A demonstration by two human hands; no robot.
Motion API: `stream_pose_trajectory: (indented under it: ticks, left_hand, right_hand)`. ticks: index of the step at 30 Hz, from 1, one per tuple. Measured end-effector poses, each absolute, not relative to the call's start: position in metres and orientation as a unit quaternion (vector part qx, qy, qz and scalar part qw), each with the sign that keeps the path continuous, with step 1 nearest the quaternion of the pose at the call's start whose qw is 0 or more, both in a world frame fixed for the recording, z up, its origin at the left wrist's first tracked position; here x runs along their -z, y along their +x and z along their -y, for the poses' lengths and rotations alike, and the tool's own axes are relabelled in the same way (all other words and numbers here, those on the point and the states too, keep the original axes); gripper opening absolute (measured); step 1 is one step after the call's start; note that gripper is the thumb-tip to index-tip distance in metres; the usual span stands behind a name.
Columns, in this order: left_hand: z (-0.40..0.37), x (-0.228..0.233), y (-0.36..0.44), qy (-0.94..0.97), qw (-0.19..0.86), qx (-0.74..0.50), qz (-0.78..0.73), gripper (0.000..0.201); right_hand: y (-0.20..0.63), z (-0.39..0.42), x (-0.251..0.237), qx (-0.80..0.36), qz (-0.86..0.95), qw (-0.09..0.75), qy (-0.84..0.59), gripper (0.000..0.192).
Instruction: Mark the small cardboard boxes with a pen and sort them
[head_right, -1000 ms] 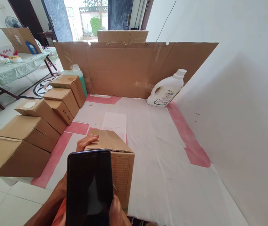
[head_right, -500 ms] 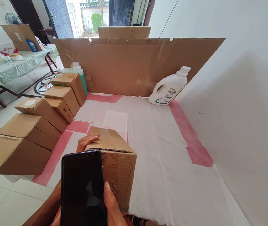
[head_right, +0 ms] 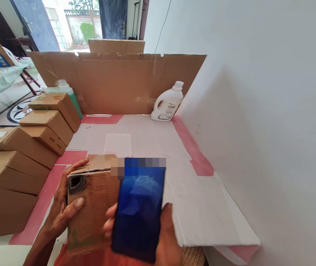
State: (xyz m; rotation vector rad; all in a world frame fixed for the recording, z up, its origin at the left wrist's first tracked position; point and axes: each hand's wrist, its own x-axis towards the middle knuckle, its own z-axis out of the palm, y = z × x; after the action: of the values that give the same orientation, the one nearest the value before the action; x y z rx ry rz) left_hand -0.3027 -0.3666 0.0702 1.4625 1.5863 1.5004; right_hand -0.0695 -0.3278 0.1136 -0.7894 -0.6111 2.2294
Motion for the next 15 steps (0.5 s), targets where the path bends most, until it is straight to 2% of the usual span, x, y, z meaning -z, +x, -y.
stream_pose_trajectory:
  ticks: [3,5,7,10,15]
  left_hand:
    - [0.367,-0.069,-0.309,0.508,0.264,-0.568,-0.591,0.072]
    - [0.367,-0.069,-0.313,0.49,0.263,-0.579,-0.596,0.072]
    - [0.368,-0.067,-0.317,0.478,0.26,-0.584,-0.602,0.072]
    - [0.369,-0.065,-0.32,0.474,0.257,-0.584,-0.607,0.071]
    - [0.369,-0.063,-0.319,0.464,0.258,-0.598,-0.601,0.072]
  right_hand:
    - [-0.05,0.295,-0.082,-0.733,0.243,0.469,-0.429,0.078]
    - [-0.04,0.272,-0.046,-0.634,0.248,0.513,-0.524,0.07]
    - [-0.034,0.255,-0.006,-0.58,0.3,0.484,-0.583,0.067]
    - [-0.031,0.242,0.041,-0.529,0.406,0.397,-0.631,0.071]
    - [-0.029,0.244,0.076,-0.445,0.471,0.343,-0.68,0.064]
